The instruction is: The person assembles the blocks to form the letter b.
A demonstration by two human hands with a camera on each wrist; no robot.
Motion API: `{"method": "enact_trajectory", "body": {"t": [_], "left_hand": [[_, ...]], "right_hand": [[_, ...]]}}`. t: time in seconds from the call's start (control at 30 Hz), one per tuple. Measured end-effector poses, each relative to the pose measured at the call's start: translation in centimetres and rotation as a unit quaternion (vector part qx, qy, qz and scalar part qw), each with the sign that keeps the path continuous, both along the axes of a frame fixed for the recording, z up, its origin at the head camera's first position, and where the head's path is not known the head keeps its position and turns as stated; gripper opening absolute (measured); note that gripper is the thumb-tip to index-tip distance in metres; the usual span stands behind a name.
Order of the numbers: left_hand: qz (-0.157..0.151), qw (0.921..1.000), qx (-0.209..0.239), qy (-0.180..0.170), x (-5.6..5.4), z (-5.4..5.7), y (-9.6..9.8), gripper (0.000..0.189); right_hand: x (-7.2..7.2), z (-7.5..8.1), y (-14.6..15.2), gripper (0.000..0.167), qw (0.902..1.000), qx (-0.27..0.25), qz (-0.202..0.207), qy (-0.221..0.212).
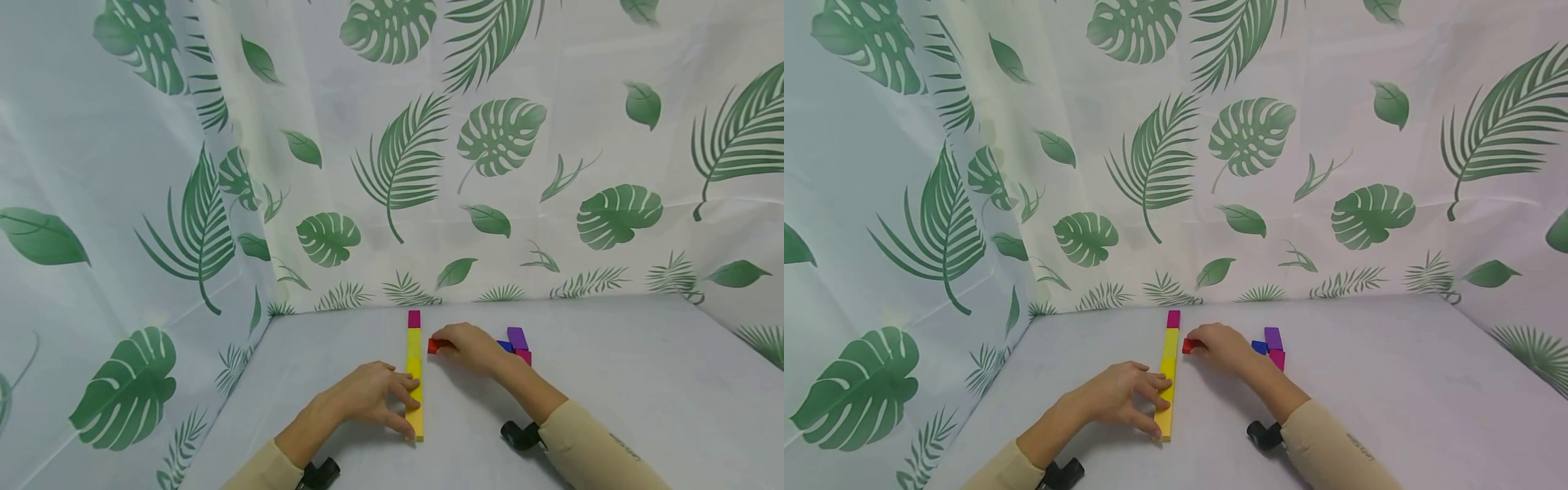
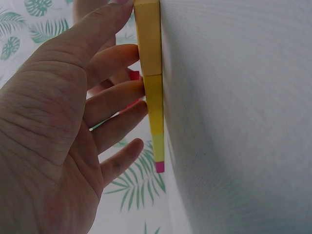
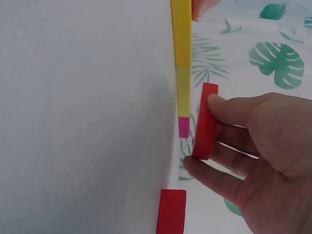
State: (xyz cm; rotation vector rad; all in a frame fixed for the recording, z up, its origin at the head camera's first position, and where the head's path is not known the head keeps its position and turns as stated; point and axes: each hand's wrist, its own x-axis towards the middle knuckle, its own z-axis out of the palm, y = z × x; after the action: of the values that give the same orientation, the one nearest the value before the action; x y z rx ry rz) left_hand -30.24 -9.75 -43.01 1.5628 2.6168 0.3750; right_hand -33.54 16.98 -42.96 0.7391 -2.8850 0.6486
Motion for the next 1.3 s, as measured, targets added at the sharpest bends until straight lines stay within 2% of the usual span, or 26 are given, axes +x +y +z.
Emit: {"method": "enact_trajectory", "body": {"t": [0.17,0.4,0.6,1.1,1.3], "left_hand": [[-0.004,1.0,0.008,0.0,0.0,0.0,0.0,0.049],[-0.001,0.9999,0.011,0.002,0.0,-0.1,0.0,0.05],[-0.007,0.9999,0.01,0.011,0.0,-0.1,0.0,0.049],[-0.006,0.9999,0.01,0.013,0.0,0.0,0.0,0.05],[-0.008,0.9998,0.013,0.012,0.0,0.0,0.0,0.049]], "right_hand": [[-0.1,-0.3,-0.1,0.028,0.9999,-0.003,0.005,-0.012],[0.0,-0.7,-0.1,0.027,0.9995,0.001,0.03,0.0],[0.0,-0.9,-0.1,0.027,0.9992,-0.001,0.038,-0.01],[-0.2,-1.3,-0.3,0.031,0.9991,0.002,0.035,-0.025],[0.0,-0.9,-0.4,0.036,0.9993,0.003,0.005,-0.037]]}}
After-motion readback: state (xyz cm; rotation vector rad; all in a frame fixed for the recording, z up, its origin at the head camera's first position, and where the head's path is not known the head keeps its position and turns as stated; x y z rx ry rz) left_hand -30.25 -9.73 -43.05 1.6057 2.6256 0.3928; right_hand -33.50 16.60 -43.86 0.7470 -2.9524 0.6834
